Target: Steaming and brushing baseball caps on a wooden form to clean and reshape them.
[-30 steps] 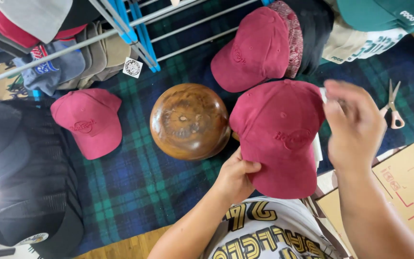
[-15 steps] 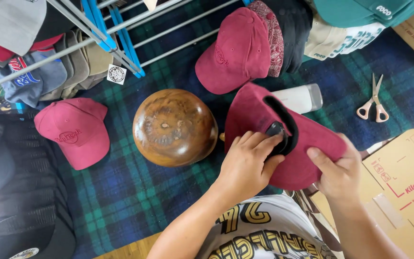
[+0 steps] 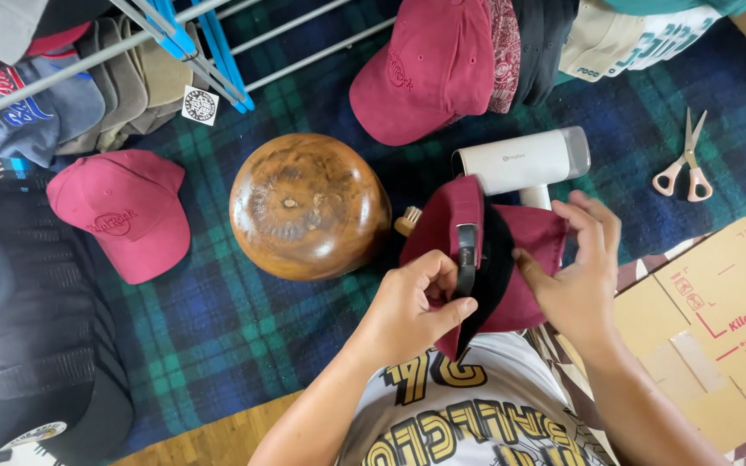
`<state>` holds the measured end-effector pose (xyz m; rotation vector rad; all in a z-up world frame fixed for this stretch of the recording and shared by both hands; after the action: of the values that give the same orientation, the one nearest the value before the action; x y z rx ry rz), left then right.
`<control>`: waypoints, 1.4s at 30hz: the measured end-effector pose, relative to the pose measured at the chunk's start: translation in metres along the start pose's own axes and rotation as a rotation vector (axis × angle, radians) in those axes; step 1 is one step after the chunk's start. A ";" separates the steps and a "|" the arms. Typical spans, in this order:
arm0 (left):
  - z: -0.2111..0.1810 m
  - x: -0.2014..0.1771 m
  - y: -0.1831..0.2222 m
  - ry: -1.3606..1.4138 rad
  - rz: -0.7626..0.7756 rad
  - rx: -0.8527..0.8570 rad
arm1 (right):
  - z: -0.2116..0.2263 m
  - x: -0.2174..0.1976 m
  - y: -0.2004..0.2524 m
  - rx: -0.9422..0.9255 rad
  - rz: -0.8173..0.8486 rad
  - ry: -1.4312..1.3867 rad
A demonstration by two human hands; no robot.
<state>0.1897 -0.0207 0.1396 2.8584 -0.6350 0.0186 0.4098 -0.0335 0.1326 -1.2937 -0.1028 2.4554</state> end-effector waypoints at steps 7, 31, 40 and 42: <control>-0.007 0.000 0.011 -0.044 0.005 0.288 | -0.009 0.017 0.017 0.187 0.281 -0.275; -0.026 0.006 0.033 -0.450 -0.400 0.705 | 0.043 0.039 0.040 0.365 0.410 -1.046; -0.024 0.000 0.033 -0.371 -0.296 0.637 | 0.007 0.070 0.059 0.402 0.311 -1.024; -0.025 -0.001 0.034 -0.266 -0.260 0.610 | -0.007 0.079 0.065 0.439 0.287 -1.073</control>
<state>0.1753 -0.0449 0.1712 3.5548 -0.3324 -0.2552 0.3566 -0.0669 0.0515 0.2741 0.3529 2.8893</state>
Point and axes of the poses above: each hand's wrist, its own y-axis away from the middle knuckle, its own x-axis out of the palm, z = x × y, the point moved 2 cm from there along -y, towards the middle knuckle, and after that the axes turned 15 degrees about y, right-handed, at the moved point
